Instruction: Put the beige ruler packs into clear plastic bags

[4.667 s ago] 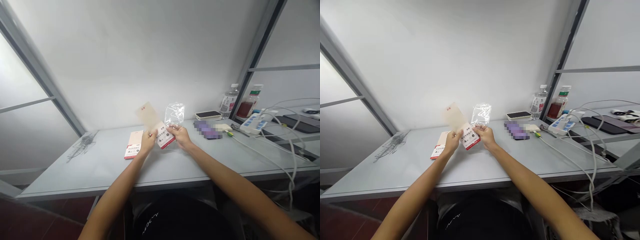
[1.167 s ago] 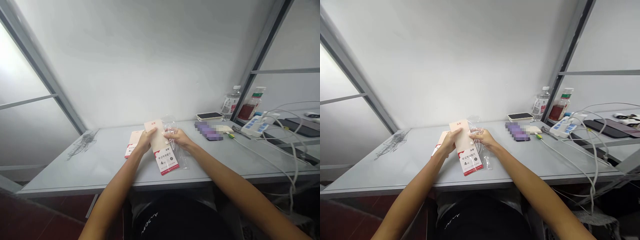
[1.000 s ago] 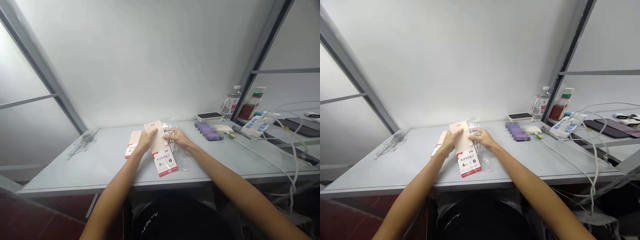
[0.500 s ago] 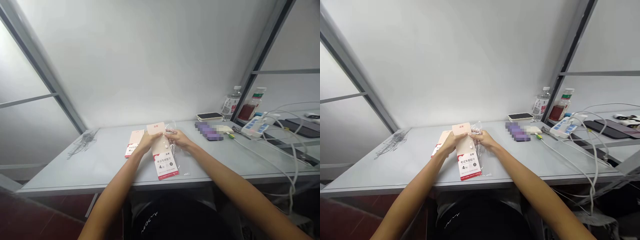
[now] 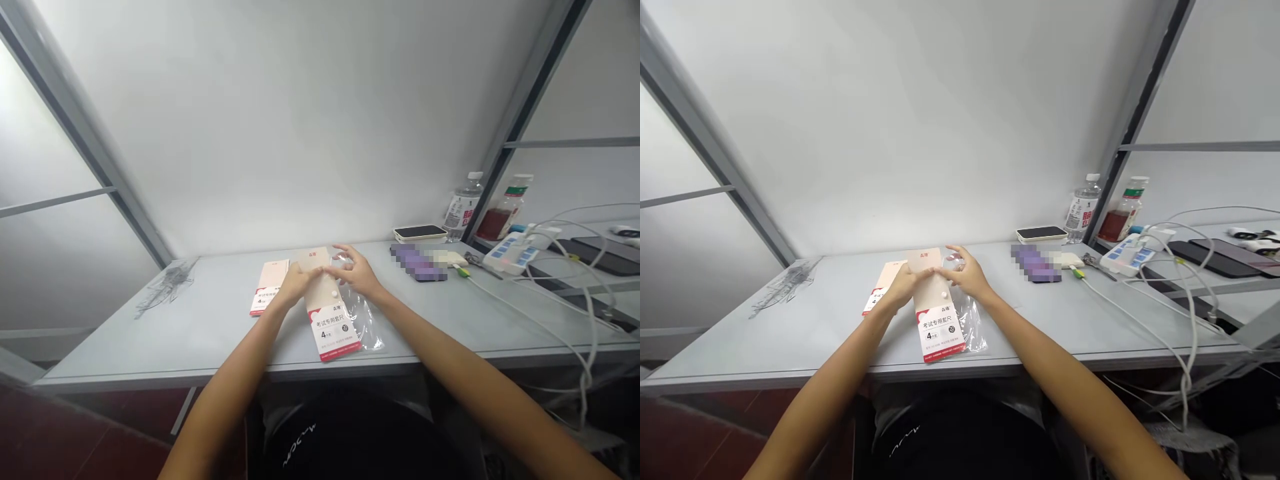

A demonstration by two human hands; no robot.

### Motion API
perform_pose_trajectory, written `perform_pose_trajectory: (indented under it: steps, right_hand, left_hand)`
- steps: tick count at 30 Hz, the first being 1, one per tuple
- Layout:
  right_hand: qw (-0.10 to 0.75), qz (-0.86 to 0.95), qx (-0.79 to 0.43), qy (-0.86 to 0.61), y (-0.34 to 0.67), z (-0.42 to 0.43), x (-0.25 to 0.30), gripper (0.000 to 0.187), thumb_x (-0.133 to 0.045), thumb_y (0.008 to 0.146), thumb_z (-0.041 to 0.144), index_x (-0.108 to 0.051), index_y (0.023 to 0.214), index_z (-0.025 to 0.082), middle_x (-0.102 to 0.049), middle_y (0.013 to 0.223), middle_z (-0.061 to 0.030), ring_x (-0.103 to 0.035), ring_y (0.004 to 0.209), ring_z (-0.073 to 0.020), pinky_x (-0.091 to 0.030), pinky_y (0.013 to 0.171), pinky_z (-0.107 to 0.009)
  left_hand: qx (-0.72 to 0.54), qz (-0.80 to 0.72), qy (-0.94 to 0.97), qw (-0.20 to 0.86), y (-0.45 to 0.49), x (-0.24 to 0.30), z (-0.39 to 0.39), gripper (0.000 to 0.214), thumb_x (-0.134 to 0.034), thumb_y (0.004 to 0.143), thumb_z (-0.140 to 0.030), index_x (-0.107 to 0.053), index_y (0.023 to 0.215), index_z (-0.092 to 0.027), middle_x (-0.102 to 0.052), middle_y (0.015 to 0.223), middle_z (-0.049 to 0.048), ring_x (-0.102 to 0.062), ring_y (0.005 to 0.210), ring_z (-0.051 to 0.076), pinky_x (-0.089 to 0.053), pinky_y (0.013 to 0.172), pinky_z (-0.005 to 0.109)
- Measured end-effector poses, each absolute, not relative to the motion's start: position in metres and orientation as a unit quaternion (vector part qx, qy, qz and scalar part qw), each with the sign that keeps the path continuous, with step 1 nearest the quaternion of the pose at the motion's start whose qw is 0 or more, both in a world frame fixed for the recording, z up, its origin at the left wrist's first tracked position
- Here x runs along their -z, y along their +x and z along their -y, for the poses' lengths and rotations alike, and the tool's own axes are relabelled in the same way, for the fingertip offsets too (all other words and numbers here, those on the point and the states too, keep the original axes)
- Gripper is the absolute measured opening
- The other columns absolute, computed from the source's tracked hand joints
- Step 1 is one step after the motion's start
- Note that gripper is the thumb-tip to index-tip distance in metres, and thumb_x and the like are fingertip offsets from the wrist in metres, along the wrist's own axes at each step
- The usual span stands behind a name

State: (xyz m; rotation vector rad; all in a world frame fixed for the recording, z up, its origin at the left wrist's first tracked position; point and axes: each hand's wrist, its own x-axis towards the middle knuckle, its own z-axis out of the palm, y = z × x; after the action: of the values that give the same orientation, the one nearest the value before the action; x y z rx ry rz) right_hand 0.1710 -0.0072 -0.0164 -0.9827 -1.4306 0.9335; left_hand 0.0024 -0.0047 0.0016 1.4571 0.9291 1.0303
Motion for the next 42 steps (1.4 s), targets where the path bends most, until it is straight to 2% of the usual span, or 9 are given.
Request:
perform_pose_trajectory:
  steps: [3,9,18,20,23,27,32,36,42]
  right_hand:
    - [0.554,0.611,-0.396,-0.404,0.171,0.006,0.016,0.059,-0.070,0.064,0.035,-0.052,0.119,0.024,-0.050,0.106,-0.0059,-0.056,0.054,-0.0086,-0.046,0.046,-0.024]
    - [0.598,0.587,-0.384,-0.388,0.172,0.004,0.018,0.060,-0.069,0.065,0.032,-0.047,0.121,0.026,-0.051,0.109,-0.0054,-0.057,0.055,-0.0084,-0.053,0.058,-0.030]
    - [0.636,0.552,-0.394,-0.367,0.171,0.009,0.018,0.084,-0.072,0.065,0.034,-0.027,0.136,0.027,-0.057,0.105,-0.0051,-0.059,0.060,-0.0118,-0.053,0.066,-0.032]
    - [0.619,0.545,-0.433,-0.364,0.171,0.008,0.018,0.083,-0.074,0.063,0.033,-0.032,0.134,0.021,-0.062,0.093,-0.0045,-0.061,0.066,-0.0152,-0.052,0.068,-0.032]
    - [0.566,0.550,-0.491,-0.368,0.170,0.008,0.017,0.064,-0.076,0.060,0.034,-0.052,0.116,0.014,-0.065,0.074,-0.0034,-0.061,0.069,-0.0176,-0.051,0.064,-0.030]
    - [0.547,0.562,-0.501,-0.366,0.170,0.008,0.017,0.044,-0.078,0.058,0.034,-0.061,0.094,0.014,-0.066,0.068,-0.0023,-0.061,0.065,-0.0169,-0.048,0.055,-0.026]
    - [0.516,0.567,-0.533,-0.359,0.173,0.006,0.018,0.050,-0.080,0.055,0.031,-0.059,0.099,0.018,-0.066,0.063,0.0007,-0.061,0.058,-0.0157,-0.046,0.052,-0.026]
    - [0.492,0.563,-0.569,-0.342,0.177,0.005,0.015,0.056,-0.081,0.052,0.031,-0.059,0.102,0.018,-0.069,0.072,-0.0020,-0.063,0.061,-0.0171,-0.048,0.057,-0.030]
    - [0.460,0.627,-0.506,-0.372,0.179,0.009,0.012,0.049,-0.077,0.056,0.029,-0.059,0.099,0.015,-0.061,0.055,0.0026,-0.054,0.049,-0.0123,-0.043,0.051,-0.027]
  left_hand:
    - [-0.437,-0.397,0.611,0.528,0.002,-0.001,0.004,0.035,-0.066,0.069,-0.036,-0.064,0.096,-0.013,-0.067,0.102,0.0126,-0.063,0.088,0.026,-0.049,0.079,0.042]
    - [-0.434,-0.375,0.585,0.573,-0.004,0.001,0.001,0.037,-0.067,0.068,-0.034,-0.064,0.099,-0.014,-0.066,0.105,0.0126,-0.062,0.092,0.026,-0.049,0.081,0.040]
    - [-0.408,-0.335,0.556,0.642,-0.008,0.004,-0.004,0.043,-0.066,0.070,-0.033,-0.059,0.109,-0.018,-0.064,0.110,0.0117,-0.059,0.100,0.028,-0.047,0.086,0.043]
    - [-0.406,-0.333,0.541,0.657,-0.008,0.003,-0.004,0.041,-0.065,0.071,-0.033,-0.059,0.108,-0.018,-0.065,0.107,0.0112,-0.059,0.101,0.028,-0.046,0.088,0.043]
    - [-0.389,-0.339,0.504,0.692,-0.008,0.000,-0.002,0.039,-0.063,0.072,-0.035,-0.059,0.107,-0.016,-0.067,0.103,0.0104,-0.061,0.098,0.028,-0.045,0.089,0.043]
    - [-0.375,-0.335,0.458,0.733,-0.009,-0.004,0.000,0.044,-0.061,0.074,-0.036,-0.057,0.112,-0.014,-0.066,0.103,0.0114,-0.062,0.096,0.027,-0.046,0.088,0.042]
    - [-0.371,-0.285,0.446,0.763,-0.007,-0.006,0.003,0.045,-0.056,0.078,-0.037,-0.054,0.118,-0.017,-0.065,0.108,0.0096,-0.061,0.098,0.026,-0.045,0.090,0.041]
    - [-0.376,-0.239,0.447,0.776,-0.006,-0.011,0.005,0.047,-0.053,0.078,-0.036,-0.052,0.121,-0.017,-0.065,0.108,0.0096,-0.060,0.099,0.027,-0.043,0.090,0.045]
    - [-0.386,-0.262,0.489,0.737,-0.016,-0.018,0.000,0.034,-0.054,0.074,-0.033,-0.064,0.101,-0.015,-0.067,0.097,0.0100,-0.061,0.094,0.026,-0.043,0.085,0.040]
